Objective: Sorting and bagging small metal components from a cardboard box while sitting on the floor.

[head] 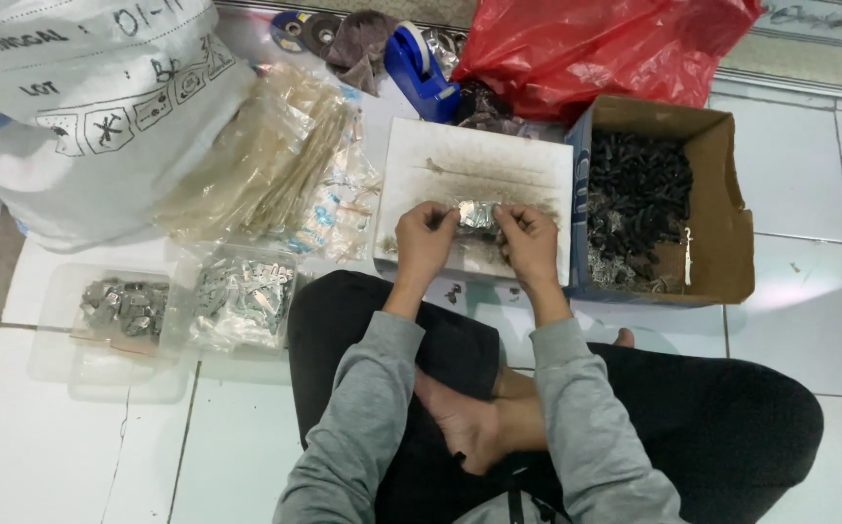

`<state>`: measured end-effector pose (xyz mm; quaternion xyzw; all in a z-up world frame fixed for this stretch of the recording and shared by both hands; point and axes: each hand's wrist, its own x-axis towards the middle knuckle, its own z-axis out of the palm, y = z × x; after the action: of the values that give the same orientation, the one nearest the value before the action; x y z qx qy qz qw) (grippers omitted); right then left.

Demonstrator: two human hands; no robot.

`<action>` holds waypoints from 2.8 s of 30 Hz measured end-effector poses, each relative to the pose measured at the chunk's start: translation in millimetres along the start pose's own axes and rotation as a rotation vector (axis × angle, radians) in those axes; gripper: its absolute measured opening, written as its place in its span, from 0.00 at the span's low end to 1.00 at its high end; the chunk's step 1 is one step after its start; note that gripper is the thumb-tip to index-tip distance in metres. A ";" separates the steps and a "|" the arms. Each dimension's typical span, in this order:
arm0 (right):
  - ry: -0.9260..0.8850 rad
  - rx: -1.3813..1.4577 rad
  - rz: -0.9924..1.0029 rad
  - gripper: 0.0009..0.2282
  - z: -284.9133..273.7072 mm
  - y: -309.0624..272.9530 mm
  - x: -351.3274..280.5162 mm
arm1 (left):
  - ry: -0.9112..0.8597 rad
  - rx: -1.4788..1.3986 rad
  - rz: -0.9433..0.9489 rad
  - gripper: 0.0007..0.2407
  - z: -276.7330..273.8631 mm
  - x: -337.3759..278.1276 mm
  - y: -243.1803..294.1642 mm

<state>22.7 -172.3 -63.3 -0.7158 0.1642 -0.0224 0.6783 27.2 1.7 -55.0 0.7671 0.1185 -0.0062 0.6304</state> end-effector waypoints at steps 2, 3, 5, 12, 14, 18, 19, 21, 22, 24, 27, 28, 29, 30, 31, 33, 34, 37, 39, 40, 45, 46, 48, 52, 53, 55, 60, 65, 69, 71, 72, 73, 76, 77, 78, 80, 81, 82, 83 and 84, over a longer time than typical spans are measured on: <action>-0.038 -0.012 -0.012 0.10 -0.2 1.2 -0.3 | 0.019 0.010 0.002 0.06 3.1 1.3 -2.8; -0.071 -0.022 -0.023 0.13 0.5 2.0 -1.0 | 0.032 0.021 0.004 0.06 3.5 1.6 -4.7; -0.073 -0.038 -0.058 0.11 -2.4 11.2 2.4 | 0.035 0.025 0.009 0.06 1.8 -1.6 2.8; -0.009 -0.236 -0.261 0.07 4.3 23.0 3.2 | 0.052 0.030 0.044 0.07 -7.6 -14.5 18.0; -0.065 -0.242 -0.291 0.08 1.4 20.3 2.9 | 0.092 0.031 0.052 0.07 -12.5 -21.5 23.4; -0.147 -0.214 -0.279 0.08 17.8 6.8 2.9 | 0.128 0.025 0.099 0.07 -36.8 -33.1 29.6; -0.172 -0.217 -0.281 0.08 31.7 3.2 0.5 | 0.151 0.023 0.091 0.07 -51.7 -40.6 37.9; -0.211 -0.214 -0.313 0.07 59.7 -4.1 -3.1 | 0.226 -0.017 0.112 0.07 -80.1 -54.0 55.3; -0.233 -0.214 -0.318 0.07 80.4 -14.0 -9.7 | 0.247 -0.018 0.108 0.07 -96.5 -55.2 56.0; -0.331 -0.177 -0.334 0.08 119.2 -31.6 -27.4 | 0.377 0.045 0.130 0.05 -128.5 -61.3 56.5; -0.491 -0.161 -0.392 0.09 189.2 -30.4 -34.2 | 0.521 0.075 0.095 0.05 -188.8 -79.0 50.9; -0.505 -0.159 -0.394 0.09 213.3 -37.9 -48.3 | 0.535 0.076 0.092 0.05 -205.8 -83.4 36.2; -0.552 -0.221 -0.418 0.09 237.4 -45.4 -63.2 | 0.641 0.091 0.101 0.05 -223.5 -87.9 22.0; -0.599 -0.283 -0.442 0.09 261.1 -53.3 -78.0 | 0.747 0.106 0.110 0.04 -240.9 -92.4 8.2; -0.606 -0.276 -0.442 0.09 281.3 -52.6 -87.3 | 0.754 0.113 0.110 0.04 -256.9 -96.7 -0.9; -0.739 -0.361 -0.473 0.10 320.0 -51.3 -106.9 | 0.902 0.180 0.079 0.04 -287.9 -106.7 -18.6; -0.746 -0.354 -0.470 0.10 337.6 -48.2 -115.1 | 0.908 0.188 0.076 0.04 -299.0 -110.2 -19.1; -0.788 -0.371 -0.555 0.08 381.3 -42.2 -134.6 | 0.999 0.184 0.039 0.02 -326.6 -111.6 -24.8; -0.806 -0.424 -0.569 0.09 398.3 -38.3 -143.9 | 0.993 0.199 -0.114 0.03 -337.1 -105.8 -36.9; -0.802 -0.425 -0.568 0.09 401.0 -37.9 -143.7 | 0.989 0.198 -0.113 0.03 -343.3 -98.2 -56.8; -1.016 -0.992 -1.064 0.16 384.0 -55.9 -160.0 | 0.728 0.163 -0.416 0.10 -358.3 -79.0 -102.6; -1.006 -0.999 -1.063 0.16 383.6 -50.4 -160.3 | 0.720 0.160 -0.410 0.10 -360.3 -75.7 -105.7; -1.007 -1.172 -1.192 0.19 374.5 -37.2 -162.9 | 0.715 0.272 -0.390 0.12 -360.3 -69.7 -110.9; -0.891 -1.007 -1.194 0.16 363.7 -41.1 -157.7 | 0.706 0.541 -0.268 0.15 -352.0 -88.4 -71.1; -0.890 -0.949 -1.165 0.16 354.2 -45.7 -155.1 | 0.759 0.652 -0.280 0.11 -344.5 -94.7 -55.3; -0.860 -0.902 -1.134 0.15 330.4 -52.2 -147.4 | 0.798 0.762 -0.263 0.08 -325.0 -106.6 -28.8; -0.584 -0.798 -1.088 0.17 233.8 -66.9 -118.5 | 0.716 0.599 0.335 0.10 -241.0 -129.2 18.2; -0.271 -0.904 -0.875 0.25 108.3 -54.9 -78.3 | 0.335 0.692 0.404 0.15 -134.8 -130.5 34.1; -0.188 -1.148 -0.644 0.34 19.0 -3.2 -73.3 | 0.174 0.910 0.141 0.20 -112.6 -122.1 23.9; -0.194 -1.139 -0.681 0.34 -2.9 0.3 -75.4 | 0.170 0.980 0.149 0.21 -101.6 -117.3 19.6; -0.235 -1.139 -0.727 0.35 -11.5 6.0 -80.8 | 0.183 1.041 0.126 0.21 -99.1 -118.1 14.6; -0.241 -1.123 -0.709 0.35 -16.0 6.6 -82.2 | 0.172 1.061 0.119 0.21 -95.1 -116.1 9.2; -0.253 -1.078 -0.729 0.35 -16.5 5.0 -80.7 | 0.229 1.106 0.127 0.20 -94.4 -104.9 -10.1; -0.287 -1.090 -0.700 0.36 -18.5 4.6 -79.3 | 0.256 1.124 0.158 0.19 -93.1 -100.1 -18.1; -0.322 -1.101 -0.672 0.37 -19.6 4.2 -77.7 | 0.283 1.142 0.190 0.19 -92.9 -94.7 -26.0; -0.343 -1.074 -0.671 0.38 -21.0 6.0 -76.6 | 0.201 1.043 0.282 0.18 -82.6 -100.1 13.6; -0.355 -1.065 -0.670 0.39 -23.1 7.1 -74.8 | 0.116 0.925 0.377 0.18 -74.9 -101.6 32.8; -0.358 -1.053 -0.671 0.39 -23.7 6.4 -74.6 | 0.119 0.937 0.376 0.18 -65.4 -93.8 36.6; -0.362 -1.038 -0.672 0.39 -24.6 6.1 -74.8 | 0.089 0.942 0.448 0.18 -55.7 -86.0 39.5; -0.366 -1.023 -0.672 0.39 -24.9 5.4 -75.2 | 0.059 0.945 0.521 0.19 -46.7 -77.9 42.4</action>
<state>-55.8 -176.5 -52.2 -0.9538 -0.1979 -0.0304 0.2240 -47.0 25.8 7.9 0.9710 -0.0735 0.1192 0.1936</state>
